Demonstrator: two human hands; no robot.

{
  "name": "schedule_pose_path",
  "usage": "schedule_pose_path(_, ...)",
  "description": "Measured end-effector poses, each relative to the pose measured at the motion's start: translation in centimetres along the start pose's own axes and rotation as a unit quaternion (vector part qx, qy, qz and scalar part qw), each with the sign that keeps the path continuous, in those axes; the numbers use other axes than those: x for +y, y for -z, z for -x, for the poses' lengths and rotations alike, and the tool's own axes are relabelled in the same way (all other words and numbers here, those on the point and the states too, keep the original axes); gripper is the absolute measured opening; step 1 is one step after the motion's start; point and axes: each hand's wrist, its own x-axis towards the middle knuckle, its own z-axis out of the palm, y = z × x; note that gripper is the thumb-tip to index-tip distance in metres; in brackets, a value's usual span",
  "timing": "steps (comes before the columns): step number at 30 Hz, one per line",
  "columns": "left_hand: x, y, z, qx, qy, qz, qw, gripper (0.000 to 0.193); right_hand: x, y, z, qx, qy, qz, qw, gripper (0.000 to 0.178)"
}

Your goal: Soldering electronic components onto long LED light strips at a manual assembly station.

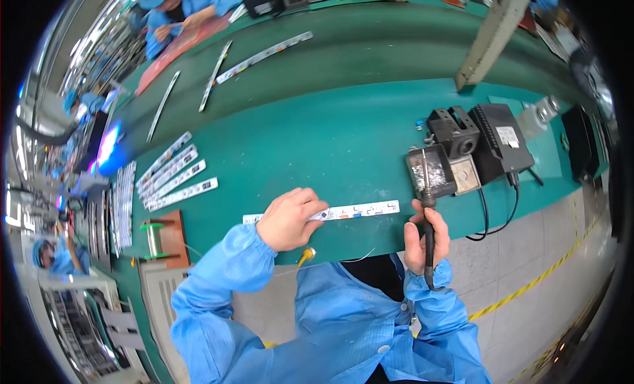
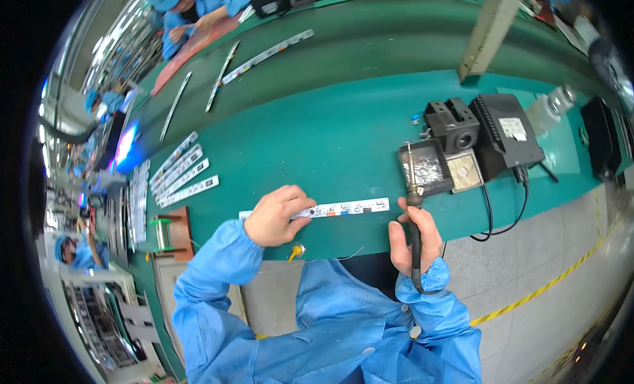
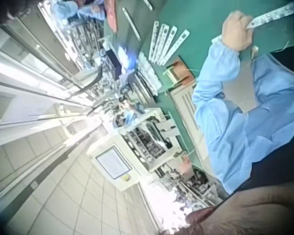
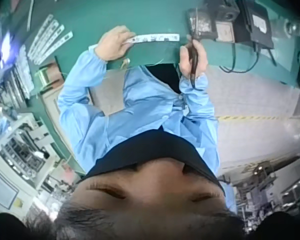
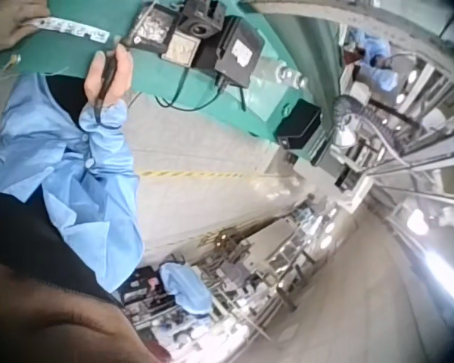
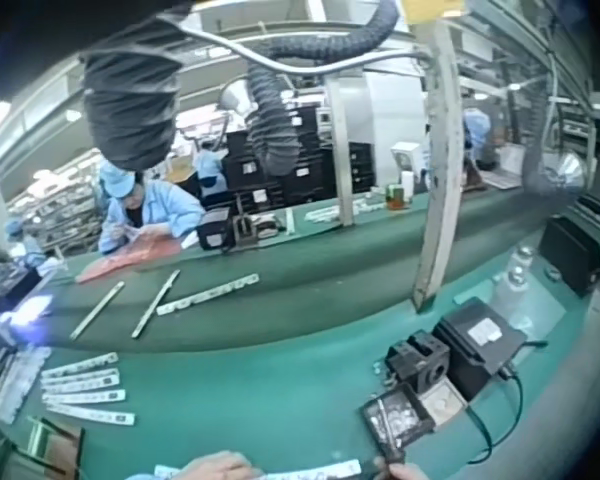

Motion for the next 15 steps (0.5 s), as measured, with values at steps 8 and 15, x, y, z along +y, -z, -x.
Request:
schedule_pose_path(8, 0.2, 1.2, -7.5, 0.099, -0.06, 0.034, 0.993, 0.016, 1.0, -0.1, 0.5, 0.093, 0.044, -0.057, 0.993, 0.057)
schedule_pose_path(15, 1.1, -1.8, -19.8, 0.038, -0.046, 0.096, 0.994, 0.015, 1.0, 0.0, 0.9, 0.097, 0.03, -0.078, 0.992, 0.059)
